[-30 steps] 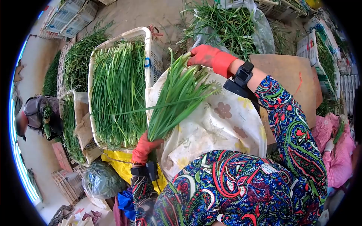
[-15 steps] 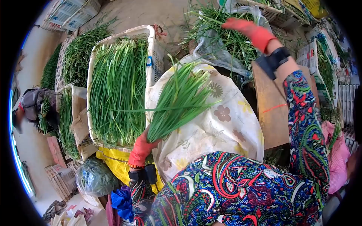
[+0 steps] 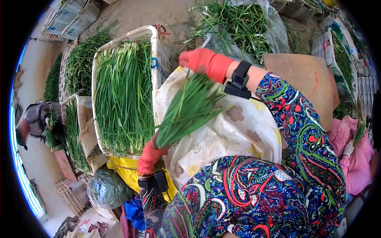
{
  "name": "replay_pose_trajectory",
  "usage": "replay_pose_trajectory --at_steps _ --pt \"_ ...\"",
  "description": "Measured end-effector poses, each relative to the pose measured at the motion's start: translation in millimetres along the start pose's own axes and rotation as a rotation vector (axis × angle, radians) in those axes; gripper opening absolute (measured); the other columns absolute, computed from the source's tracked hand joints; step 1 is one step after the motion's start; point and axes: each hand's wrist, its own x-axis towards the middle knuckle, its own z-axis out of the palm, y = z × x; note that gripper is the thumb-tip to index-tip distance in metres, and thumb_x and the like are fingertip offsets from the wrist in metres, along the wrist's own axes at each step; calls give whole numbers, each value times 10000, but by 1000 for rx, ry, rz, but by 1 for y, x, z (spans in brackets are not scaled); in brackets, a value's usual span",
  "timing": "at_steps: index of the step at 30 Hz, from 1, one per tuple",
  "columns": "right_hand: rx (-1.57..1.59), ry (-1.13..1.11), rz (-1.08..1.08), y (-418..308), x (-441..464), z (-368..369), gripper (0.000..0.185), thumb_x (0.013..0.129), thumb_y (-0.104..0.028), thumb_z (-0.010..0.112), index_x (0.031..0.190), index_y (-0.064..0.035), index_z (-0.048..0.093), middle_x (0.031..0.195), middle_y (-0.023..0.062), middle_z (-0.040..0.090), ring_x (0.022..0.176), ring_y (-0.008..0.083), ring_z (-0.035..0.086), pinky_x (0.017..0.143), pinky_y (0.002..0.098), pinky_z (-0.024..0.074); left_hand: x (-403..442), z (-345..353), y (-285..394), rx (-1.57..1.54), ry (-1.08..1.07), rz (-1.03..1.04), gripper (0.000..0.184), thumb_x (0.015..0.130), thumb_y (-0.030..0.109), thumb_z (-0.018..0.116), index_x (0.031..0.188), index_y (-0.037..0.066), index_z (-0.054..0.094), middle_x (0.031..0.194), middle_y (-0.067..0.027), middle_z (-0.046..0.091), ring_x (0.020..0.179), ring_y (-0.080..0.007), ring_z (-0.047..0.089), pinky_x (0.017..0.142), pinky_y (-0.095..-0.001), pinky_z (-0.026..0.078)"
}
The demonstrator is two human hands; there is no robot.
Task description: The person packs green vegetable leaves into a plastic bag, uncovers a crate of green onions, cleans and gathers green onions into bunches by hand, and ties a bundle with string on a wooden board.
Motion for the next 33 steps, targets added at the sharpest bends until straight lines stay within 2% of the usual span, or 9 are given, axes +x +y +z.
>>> replay_pose_trajectory --at_steps 4,10,13,17,21,24,26,29,33 --pt "-98 219 -136 32 4 -64 252 828 -281 449 937 -94 577 913 72 608 821 220 583 731 328 449 1 -1 -5 -122 -42 -100 619 699 8 648 1260 54 391 976 -11 575 773 -88 535 559 -220 468" --pt "-501 281 271 116 -26 -168 314 850 -311 421 1135 -202 494 1199 122 435 1068 263 463 889 329 371 1 -2 -18 -131 -12 -102 566 689 9 658 1211 51 443 970 -6 578 786 -90 538 640 -220 466" --pt "-438 133 355 112 -31 -143 331 861 -279 399 1189 -270 445 1272 160 342 1134 298 402 933 342 335 1 4 -16 -119 48 -41 616 683 25 674 1242 51 417 971 -15 586 816 -91 539 667 -221 460" --pt "-178 -237 -4 30 -29 -70 404 875 -237 369 1260 -360 379 1369 210 218 1222 345 320 993 358 286 -4 7 4 133 99 -36 650 691 39 669 1273 57 380 989 -37 591 807 -85 539 676 -224 458" --pt "-10 -456 97 1 -11 -14 531 815 -485 416 1307 -310 318 1396 182 154 1220 341 321 999 351 265 -9 11 18 346 111 58 673 691 25 638 1298 127 364 989 -88 604 821 -96 559 700 -248 460" --pt "71 -315 272 -35 -8 4 800 684 -513 555 1269 -5 355 1230 195 447 1103 305 464 914 324 359 -9 11 21 401 105 161 685 681 26 642 1298 129 364 998 -111 603 842 -106 570 705 -255 461" --pt "-382 -386 6 -24 9 34 423 743 -298 528 1086 -52 541 1015 166 581 899 300 574 780 332 445 -9 11 18 407 118 151 680 682 29 642 1295 135 368 985 -118 606 828 -119 581 692 -264 466" --pt "-260 -62 49 -5 12 32 208 765 -179 475 903 -86 599 815 135 617 741 291 602 657 340 473 -8 8 6 416 131 124 678 686 33 641 1296 140 365 963 -123 609 780 -137 594 669 -272 473" --pt "-177 120 136 8 15 3 267 801 -302 435 932 -114 572 837 143 609 797 336 573 689 404 447 -1 12 5 349 96 151 681 694 47 641 1302 144 351 934 -126 613 707 -154 599 633 -276 480"
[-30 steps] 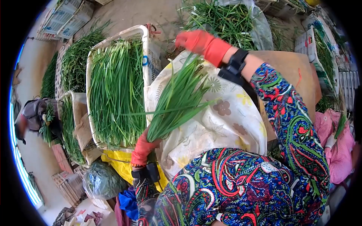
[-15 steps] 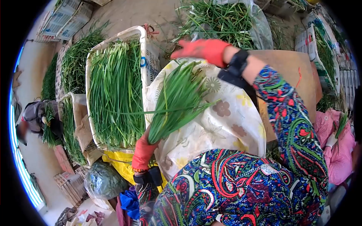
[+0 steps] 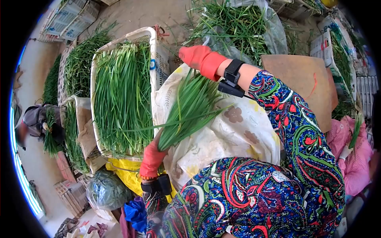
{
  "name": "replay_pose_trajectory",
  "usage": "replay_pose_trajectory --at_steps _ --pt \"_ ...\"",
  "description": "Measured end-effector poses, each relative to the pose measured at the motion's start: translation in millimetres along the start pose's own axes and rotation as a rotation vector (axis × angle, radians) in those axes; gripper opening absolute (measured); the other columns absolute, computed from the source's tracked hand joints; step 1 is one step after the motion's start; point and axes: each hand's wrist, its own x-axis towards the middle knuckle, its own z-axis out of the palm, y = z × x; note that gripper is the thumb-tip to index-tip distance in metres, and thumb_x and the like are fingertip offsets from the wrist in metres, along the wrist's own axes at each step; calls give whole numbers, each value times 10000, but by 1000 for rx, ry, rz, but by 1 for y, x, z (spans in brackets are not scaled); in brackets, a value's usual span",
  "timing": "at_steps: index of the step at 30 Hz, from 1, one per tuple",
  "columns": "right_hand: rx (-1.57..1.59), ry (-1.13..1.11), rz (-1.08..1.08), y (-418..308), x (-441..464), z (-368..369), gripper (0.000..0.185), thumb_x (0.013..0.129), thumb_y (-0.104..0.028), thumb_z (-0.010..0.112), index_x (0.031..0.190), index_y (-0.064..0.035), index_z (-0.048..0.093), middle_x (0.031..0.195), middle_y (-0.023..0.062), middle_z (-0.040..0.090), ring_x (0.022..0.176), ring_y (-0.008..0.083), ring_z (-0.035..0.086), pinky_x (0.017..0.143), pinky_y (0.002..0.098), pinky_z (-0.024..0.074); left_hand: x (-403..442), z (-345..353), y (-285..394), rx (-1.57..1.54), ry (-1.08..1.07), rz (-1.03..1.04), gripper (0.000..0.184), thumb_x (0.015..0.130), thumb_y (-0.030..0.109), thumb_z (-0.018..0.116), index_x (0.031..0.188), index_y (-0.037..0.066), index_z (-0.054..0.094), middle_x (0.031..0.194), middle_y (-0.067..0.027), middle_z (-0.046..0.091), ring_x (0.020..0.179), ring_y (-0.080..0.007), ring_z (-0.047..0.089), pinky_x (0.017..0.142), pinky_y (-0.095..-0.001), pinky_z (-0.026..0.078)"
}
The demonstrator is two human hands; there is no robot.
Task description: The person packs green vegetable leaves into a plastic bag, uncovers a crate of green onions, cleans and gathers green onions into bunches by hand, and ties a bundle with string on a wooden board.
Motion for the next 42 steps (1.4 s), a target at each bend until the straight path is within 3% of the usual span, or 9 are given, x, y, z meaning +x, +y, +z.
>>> replay_pose_trajectory --at_steps 9,10,15,17,20,25,32,35,42 --pt "-68 69 -217 16 0 -42 284 847 -327 413 936 -102 561 852 110 592 788 313 558 674 364 452 7 6 -6 -7 7 107 661 702 59 642 1295 106 353 1012 -128 593 802 -147 597 681 -264 479" --pt "57 -13 -27 8 0 -56 351 849 -375 412 934 -78 580 852 100 617 804 288 574 701 340 450 8 6 -9 -4 18 153 659 702 56 643 1293 97 354 1029 -126 589 834 -146 595 700 -259 476" --pt "35 157 -95 84 12 -121 430 803 -418 426 1082 -104 516 960 162 584 868 327 560 740 398 446 -3 4 -19 -243 0 -73 644 702 25 629 1286 85 366 1104 -121 565 957 -159 566 783 -261 450" --pt "-729 107 -184 95 -14 -156 383 688 -116 519 1067 -60 520 1007 184 548 939 353 518 811 369 424 -8 4 -21 -189 23 -33 638 704 12 619 1286 90 368 1116 -125 558 964 -166 565 791 -266 447" --pt "-594 113 289 91 -6 -139 590 773 -478 501 1178 -50 474 1118 148 543 1035 280 513 879 328 401 -8 -4 -2 2 13 -65 640 696 -35 582 1284 113 378 1118 -150 547 942 -213 583 771 -275 451" --pt "-15 -384 10 -12 -24 -53 806 748 -605 449 1285 -16 331 1224 188 453 1121 329 443 963 322 314 -6 -7 22 230 52 232 700 648 -87 541 1272 199 403 1075 -157 554 892 -284 584 706 -303 465" --pt "-162 -457 -229 -44 -34 74 388 778 -303 505 974 23 584 973 200 589 772 311 610 671 361 480 -5 -7 23 335 26 140 713 664 -47 584 1296 203 368 858 -113 590 702 -234 587 581 -322 472" --pt "658 -430 204 -56 -22 -6 340 820 -219 435 1128 -107 525 856 117 599 638 235 612 519 344 490 -4 2 -18 -244 -1 20 682 686 -13 614 1302 112 348 847 -41 596 637 -153 568 532 -285 469" --pt "552 -75 -64 -18 13 -96 281 804 -334 437 972 -206 621 729 41 483 514 137 462 456 276 416 3 -1 -12 -536 -85 -255 570 651 -14 661 1182 45 463 865 -4 587 655 -80 518 527 -211 423"
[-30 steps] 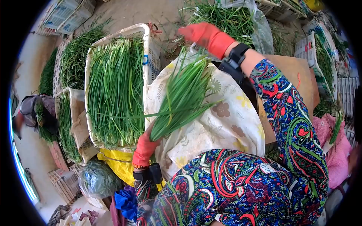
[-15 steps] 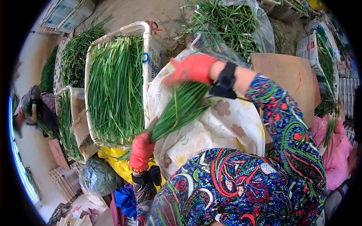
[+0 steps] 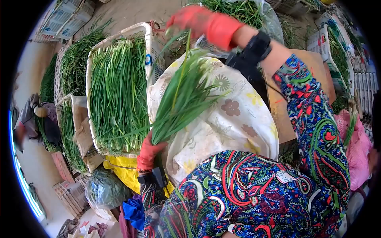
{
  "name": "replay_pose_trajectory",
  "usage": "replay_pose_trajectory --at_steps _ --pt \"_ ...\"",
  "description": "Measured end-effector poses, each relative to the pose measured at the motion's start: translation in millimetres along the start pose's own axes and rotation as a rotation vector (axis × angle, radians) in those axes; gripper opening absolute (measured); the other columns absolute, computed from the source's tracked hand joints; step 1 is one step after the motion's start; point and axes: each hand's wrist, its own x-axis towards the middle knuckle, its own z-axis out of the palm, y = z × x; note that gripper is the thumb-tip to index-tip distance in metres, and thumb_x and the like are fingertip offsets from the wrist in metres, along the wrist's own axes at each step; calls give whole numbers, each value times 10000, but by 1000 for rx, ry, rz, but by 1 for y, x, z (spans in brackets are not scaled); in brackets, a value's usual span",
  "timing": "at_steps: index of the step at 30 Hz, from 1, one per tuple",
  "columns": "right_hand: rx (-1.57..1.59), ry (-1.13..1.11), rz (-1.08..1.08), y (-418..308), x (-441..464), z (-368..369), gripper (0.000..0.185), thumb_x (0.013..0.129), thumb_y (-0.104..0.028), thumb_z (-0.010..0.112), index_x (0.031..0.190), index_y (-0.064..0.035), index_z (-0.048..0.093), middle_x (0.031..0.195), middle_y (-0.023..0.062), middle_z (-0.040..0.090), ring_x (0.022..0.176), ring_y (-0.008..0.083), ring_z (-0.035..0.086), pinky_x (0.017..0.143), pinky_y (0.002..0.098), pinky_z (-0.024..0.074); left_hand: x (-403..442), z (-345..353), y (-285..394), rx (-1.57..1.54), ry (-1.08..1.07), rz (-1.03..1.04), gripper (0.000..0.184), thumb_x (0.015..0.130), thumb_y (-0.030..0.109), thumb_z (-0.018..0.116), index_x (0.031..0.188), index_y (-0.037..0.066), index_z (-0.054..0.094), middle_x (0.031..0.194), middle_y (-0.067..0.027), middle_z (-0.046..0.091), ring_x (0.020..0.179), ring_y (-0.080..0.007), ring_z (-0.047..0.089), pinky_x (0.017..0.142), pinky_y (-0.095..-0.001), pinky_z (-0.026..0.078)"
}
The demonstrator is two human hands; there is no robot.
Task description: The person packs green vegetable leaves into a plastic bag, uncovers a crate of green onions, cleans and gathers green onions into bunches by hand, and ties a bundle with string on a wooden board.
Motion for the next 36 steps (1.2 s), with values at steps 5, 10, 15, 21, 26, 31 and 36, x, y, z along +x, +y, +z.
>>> replay_pose_trajectory --at_steps 5,10,15,21,26,31,36 --pt "-998 371 -569 36 -12 -123 244 746 -68 462 973 -37 548 910 171 574 887 312 530 797 367 424 -16 -5 -8 97 67 7 408 642 -8 654 1028 48 536 870 -27 593 677 -126 539 582 -226 423" --pt "-165 31 561 24 -51 -51 288 750 -398 506 922 -209 637 656 9 453 512 130 423 440 257 381 -14 2 -21 -199 139 -117 396 631 -10 664 1003 44 543 903 -63 599 757 -160 557 644 -253 439" --pt "90 -79 552 16 -90 42 311 728 -399 547 879 -147 649 710 35 581 578 143 521 483 294 439 -20 6 -6 -146 136 -173 404 649 32 680 1025 31 532 919 -71 597 776 -170 564 679 -266 449" --pt "-50 -206 424 42 -93 114 373 737 -397 546 907 -73 617 760 92 621 652 186 586 572 290 462 -19 13 -17 -58 205 -42 455 658 58 696 1075 34 515 973 -73 593 829 -169 569 731 -278 454" --pt "-32 -149 220 30 -101 117 354 764 -380 519 860 -52 611 690 111 610 612 208 591 582 321 471 -21 16 -8 -155 154 -82 470 647 45 696 1081 34 515 989 -81 596 843 -176 576 739 -271 458" --pt "-758 -165 -156 55 -86 117 248 753 -294 491 739 -69 595 780 143 615 644 320 579 575 380 469 -15 8 -17 -126 120 -83 439 647 32 682 1055 25 521 956 -79 602 789 -173 580 690 -267 464" --pt "-697 8 152 57 -68 61 228 716 -265 470 727 -75 596 757 141 597 706 337 572 633 397 468 -18 14 -6 -163 151 -84 387 649 17 673 1010 26 536 899 -71 608 725 -163 573 640 -262 460"
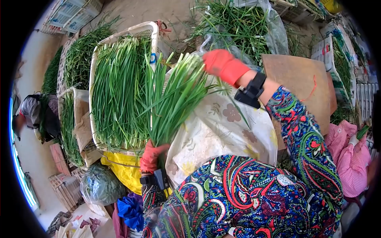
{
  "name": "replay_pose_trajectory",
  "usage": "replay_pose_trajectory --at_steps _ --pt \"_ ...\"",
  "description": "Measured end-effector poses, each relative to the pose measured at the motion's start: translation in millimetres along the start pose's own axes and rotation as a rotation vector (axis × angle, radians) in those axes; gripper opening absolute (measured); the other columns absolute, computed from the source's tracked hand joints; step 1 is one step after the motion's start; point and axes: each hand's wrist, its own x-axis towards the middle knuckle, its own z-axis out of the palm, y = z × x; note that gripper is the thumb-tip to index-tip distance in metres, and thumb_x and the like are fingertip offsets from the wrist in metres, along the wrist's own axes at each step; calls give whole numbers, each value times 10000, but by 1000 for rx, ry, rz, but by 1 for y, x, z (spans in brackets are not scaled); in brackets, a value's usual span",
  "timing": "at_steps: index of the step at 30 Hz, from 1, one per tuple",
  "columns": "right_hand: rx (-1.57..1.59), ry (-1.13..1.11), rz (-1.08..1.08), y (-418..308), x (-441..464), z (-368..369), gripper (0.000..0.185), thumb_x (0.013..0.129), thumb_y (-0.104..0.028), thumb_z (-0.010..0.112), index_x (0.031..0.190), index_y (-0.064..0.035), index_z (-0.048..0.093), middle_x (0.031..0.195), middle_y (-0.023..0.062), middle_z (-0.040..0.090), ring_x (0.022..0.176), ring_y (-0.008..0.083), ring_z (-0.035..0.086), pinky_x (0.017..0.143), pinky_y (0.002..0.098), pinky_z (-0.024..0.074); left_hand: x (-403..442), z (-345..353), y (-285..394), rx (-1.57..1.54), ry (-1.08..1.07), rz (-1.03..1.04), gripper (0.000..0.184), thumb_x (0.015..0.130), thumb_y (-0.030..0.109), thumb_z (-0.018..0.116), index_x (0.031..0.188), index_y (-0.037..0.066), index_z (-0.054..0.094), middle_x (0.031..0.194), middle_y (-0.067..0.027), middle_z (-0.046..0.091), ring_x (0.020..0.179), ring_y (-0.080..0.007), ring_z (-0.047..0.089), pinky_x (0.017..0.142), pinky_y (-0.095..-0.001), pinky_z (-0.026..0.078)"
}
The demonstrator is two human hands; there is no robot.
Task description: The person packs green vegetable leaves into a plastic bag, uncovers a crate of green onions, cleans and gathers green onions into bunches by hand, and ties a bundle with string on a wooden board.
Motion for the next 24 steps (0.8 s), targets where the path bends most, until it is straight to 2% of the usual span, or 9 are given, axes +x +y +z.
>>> replay_pose_trajectory --at_steps 5,9,11,12,13,14,15,17,24 --pt "-455 168 -122 95 42 -60 250 749 -315 493 827 -92 576 847 146 596 791 331 558 706 392 456 -1 1 0 -48 10 -23 368 642 12 681 984 34 547 859 -58 610 679 -159 568 617 -264 459" --pt "-200 300 251 131 39 -97 354 767 -316 520 978 -34 552 951 169 587 894 329 562 747 360 458 6 -10 -11 -18 -4 -26 363 646 21 687 981 34 549 856 -54 612 665 -154 565 600 -259 453" --pt "84 270 204 134 35 -74 446 783 -375 527 1080 -42 529 1063 147 559 1000 279 530 815 332 429 8 -12 -16 45 22 4 360 643 19 691 975 34 550 836 -51 612 640 -148 561 576 -256 448" --pt "258 -166 218 83 15 -90 439 793 -342 520 1142 -76 516 1139 115 529 1078 231 476 897 313 376 9 -12 -16 78 34 18 359 642 18 693 972 35 550 825 -49 612 628 -145 559 565 -254 445" --pt "330 -184 -40 91 4 -55 392 818 -283 495 1166 -104 514 1141 82 535 1080 214 468 934 308 346 8 -10 -14 55 40 17 358 642 14 692 970 35 551 814 -47 611 615 -142 555 555 -253 442" --pt "772 -393 -117 73 -1 -44 329 834 -242 473 1121 -100 551 1160 76 526 1097 197 456 950 308 325 6 -6 -11 33 49 15 356 642 9 692 968 36 551 803 -44 610 602 -138 552 546 -253 439" --pt "693 -370 -325 67 3 -19 326 816 -286 507 1067 -94 588 1129 77 547 1087 186 464 954 288 314 4 -5 -10 11 62 11 354 642 5 692 966 37 552 792 -42 610 589 -135 548 537 -252 436" --pt "810 -447 55 27 2 -5 364 733 -379 587 956 -98 645 1017 76 600 963 180 516 861 281 365 3 -8 -6 19 17 -34 356 643 -5 689 969 39 552 778 -39 608 575 -130 544 527 -252 433" --pt "695 -406 138 41 33 -15 224 771 -206 509 874 -85 667 802 70 637 834 144 571 820 274 418 -3 -7 0 -22 -22 -2 358 655 -21 675 984 44 548 757 -33 603 554 -128 536 505 -248 420"
